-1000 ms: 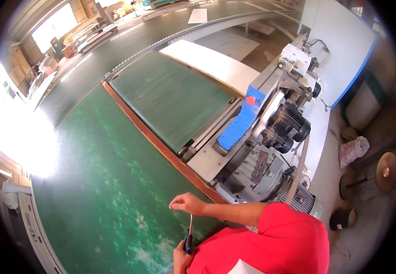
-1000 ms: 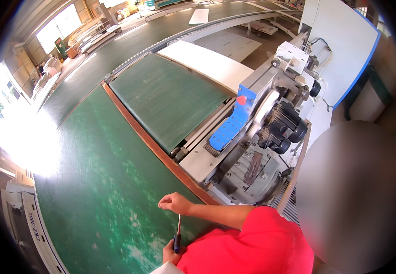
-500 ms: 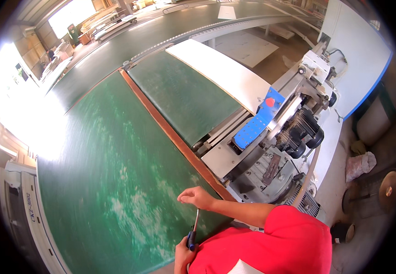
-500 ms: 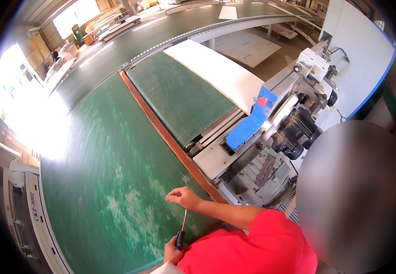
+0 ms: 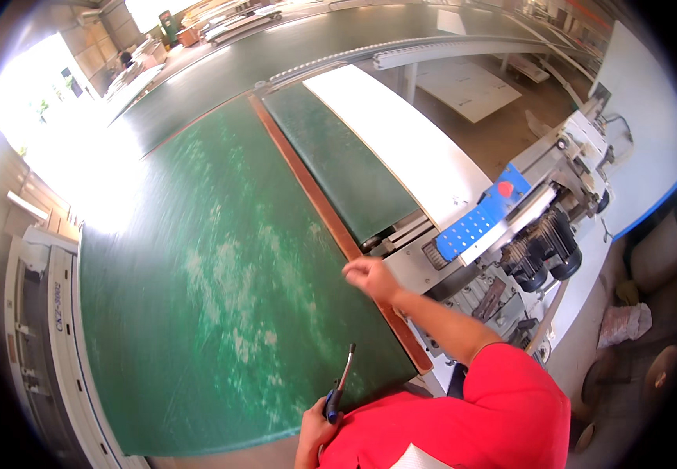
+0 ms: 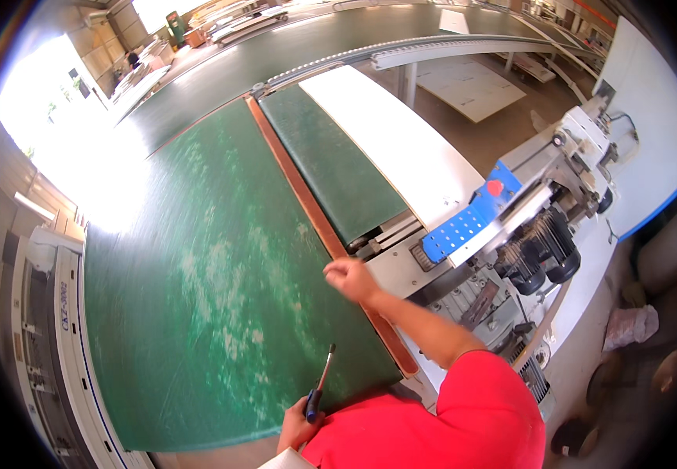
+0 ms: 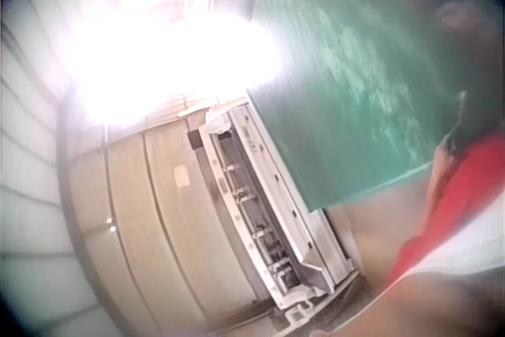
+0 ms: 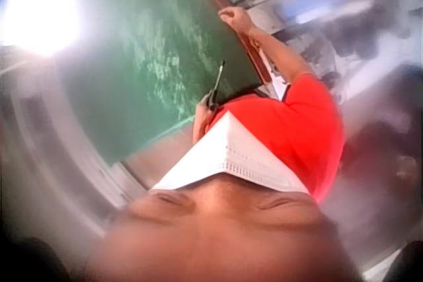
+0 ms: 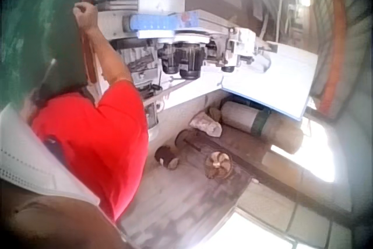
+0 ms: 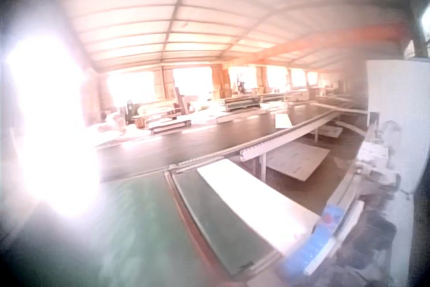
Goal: The person operates a large industrial machine, repeatedly feeding white rectangular panels onto a green conveyor belt. They use a handheld tool to guide the panels and occasionally wipe the machine's surface. The person also briefly cleans a white panel with a spray nozzle.
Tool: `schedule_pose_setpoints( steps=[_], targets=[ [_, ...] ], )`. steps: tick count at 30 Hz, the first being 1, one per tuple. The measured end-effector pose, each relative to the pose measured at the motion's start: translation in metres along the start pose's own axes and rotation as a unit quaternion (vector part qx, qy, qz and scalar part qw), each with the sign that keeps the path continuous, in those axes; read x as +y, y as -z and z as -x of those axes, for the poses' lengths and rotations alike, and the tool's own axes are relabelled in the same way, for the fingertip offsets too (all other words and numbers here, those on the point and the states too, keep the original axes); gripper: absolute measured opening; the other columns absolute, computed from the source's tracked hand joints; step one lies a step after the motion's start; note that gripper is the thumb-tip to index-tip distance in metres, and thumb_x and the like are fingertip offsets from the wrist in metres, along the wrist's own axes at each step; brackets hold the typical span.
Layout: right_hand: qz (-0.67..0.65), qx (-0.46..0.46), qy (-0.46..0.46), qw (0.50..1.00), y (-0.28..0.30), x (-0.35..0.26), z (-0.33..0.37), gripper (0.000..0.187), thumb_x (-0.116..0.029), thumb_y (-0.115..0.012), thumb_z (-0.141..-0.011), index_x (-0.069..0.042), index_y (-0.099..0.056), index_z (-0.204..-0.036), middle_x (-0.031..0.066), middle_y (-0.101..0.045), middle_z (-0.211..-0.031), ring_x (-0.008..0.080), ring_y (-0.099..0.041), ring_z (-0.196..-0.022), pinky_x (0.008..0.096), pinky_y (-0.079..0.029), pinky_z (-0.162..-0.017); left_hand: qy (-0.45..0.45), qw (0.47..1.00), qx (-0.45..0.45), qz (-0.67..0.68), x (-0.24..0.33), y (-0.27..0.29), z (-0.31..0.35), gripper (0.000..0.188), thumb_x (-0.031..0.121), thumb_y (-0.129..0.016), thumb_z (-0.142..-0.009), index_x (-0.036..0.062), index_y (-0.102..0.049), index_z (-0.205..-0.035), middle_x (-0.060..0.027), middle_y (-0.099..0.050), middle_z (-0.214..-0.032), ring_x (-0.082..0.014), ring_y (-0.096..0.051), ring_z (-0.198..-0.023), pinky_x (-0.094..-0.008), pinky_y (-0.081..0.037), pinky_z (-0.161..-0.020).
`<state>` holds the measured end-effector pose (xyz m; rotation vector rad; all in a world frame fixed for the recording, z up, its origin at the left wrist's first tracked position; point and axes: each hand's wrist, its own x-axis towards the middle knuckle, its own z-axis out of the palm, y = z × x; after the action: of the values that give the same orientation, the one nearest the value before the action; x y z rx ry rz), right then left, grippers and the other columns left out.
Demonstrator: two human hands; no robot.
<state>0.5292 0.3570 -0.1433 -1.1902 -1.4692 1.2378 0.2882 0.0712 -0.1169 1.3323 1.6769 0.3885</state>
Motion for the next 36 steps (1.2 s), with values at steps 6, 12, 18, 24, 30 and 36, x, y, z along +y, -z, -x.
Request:
schedule_pose_setpoints(
  steps=[6, 12, 18, 24, 30, 36],
  targets=[
    [0.351, 0.234, 0.069, 0.904, 0.146, 0.076, -0.135, 0.043, -0.021, -0.070, -0.077, -0.005, -0.065, -0.117, 0.0179, -0.061, -0.122, 0.0335, -0.055, -0.117, 0.0419, -0.042, -0.104, 0.035, 0.999, -0.006, -0.005, 0.010, 0.006, -0.005, 0.055, 0.030, -0.073, -0.075, 0.0081, -0.061, -0.123, -0.0226, -0.069, -0.095, -0.0407, -0.067, -0.090, -0.0436, -0.052, -0.079],
    [0.521, 0.258, -0.172, 0.795, 0.217, 0.080, -0.181, 0.064, -0.037, -0.067, -0.082, -0.014, -0.051, -0.140, 0.0154, -0.038, -0.151, 0.0346, -0.037, -0.136, 0.0450, -0.035, -0.111, 0.111, 0.994, -0.010, 0.017, 0.008, 0.010, -0.006, 0.053, 0.032, -0.071, -0.077, 0.0114, -0.061, -0.124, -0.0214, -0.069, -0.096, -0.0400, -0.066, -0.091, -0.0437, -0.052, -0.080],
    [0.515, 0.239, -0.147, 0.810, 0.200, 0.077, -0.195, 0.059, -0.043, -0.067, -0.082, -0.021, -0.057, -0.135, 0.0102, -0.042, -0.147, 0.0320, -0.036, -0.136, 0.0447, -0.029, -0.113, 0.079, 0.997, 0.020, 0.002, 0.000, 0.017, -0.015, 0.054, 0.026, -0.073, -0.077, 0.0097, -0.059, -0.127, -0.0190, -0.069, -0.091, -0.0353, -0.068, -0.083, -0.0396, -0.053, -0.075],
    [0.511, 0.291, -0.101, 0.802, 0.121, 0.065, -0.192, 0.053, -0.043, -0.072, -0.077, -0.020, -0.064, -0.124, 0.0068, -0.053, -0.129, 0.0291, -0.044, -0.123, 0.0479, -0.035, -0.104, 0.081, 0.996, 0.022, 0.008, -0.017, 0.026, -0.017, 0.052, 0.027, -0.071, -0.079, 0.0106, -0.059, -0.127, -0.0190, -0.068, -0.091, -0.0372, -0.067, -0.082, -0.0416, -0.052, -0.074],
    [0.508, 0.269, -0.041, 0.817, 0.035, 0.066, -0.178, 0.046, -0.036, -0.077, -0.073, -0.020, -0.069, -0.115, 0.0064, -0.054, -0.124, 0.0306, -0.046, -0.120, 0.0490, -0.037, -0.102, 0.070, 0.997, 0.011, 0.043, -0.027, 0.046, -0.013, 0.044, 0.029, -0.064, -0.080, 0.0117, -0.059, -0.121, -0.0217, -0.068, -0.094, -0.0422, -0.064, -0.089, -0.0490, -0.050, -0.076],
    [0.460, 0.229, -0.027, 0.858, -0.088, 0.062, -0.163, 0.042, -0.032, -0.078, -0.071, -0.018, -0.071, -0.110, 0.0106, -0.053, -0.126, 0.0346, -0.047, -0.118, 0.0500, -0.039, -0.099, 0.053, 0.995, 0.065, 0.058, -0.069, 0.059, 0.017, 0.050, 0.028, -0.068, -0.080, 0.0089, -0.059, -0.125, -0.0191, -0.068, -0.093, -0.0365, -0.067, -0.084, -0.0417, -0.052, -0.076]
  ],
)
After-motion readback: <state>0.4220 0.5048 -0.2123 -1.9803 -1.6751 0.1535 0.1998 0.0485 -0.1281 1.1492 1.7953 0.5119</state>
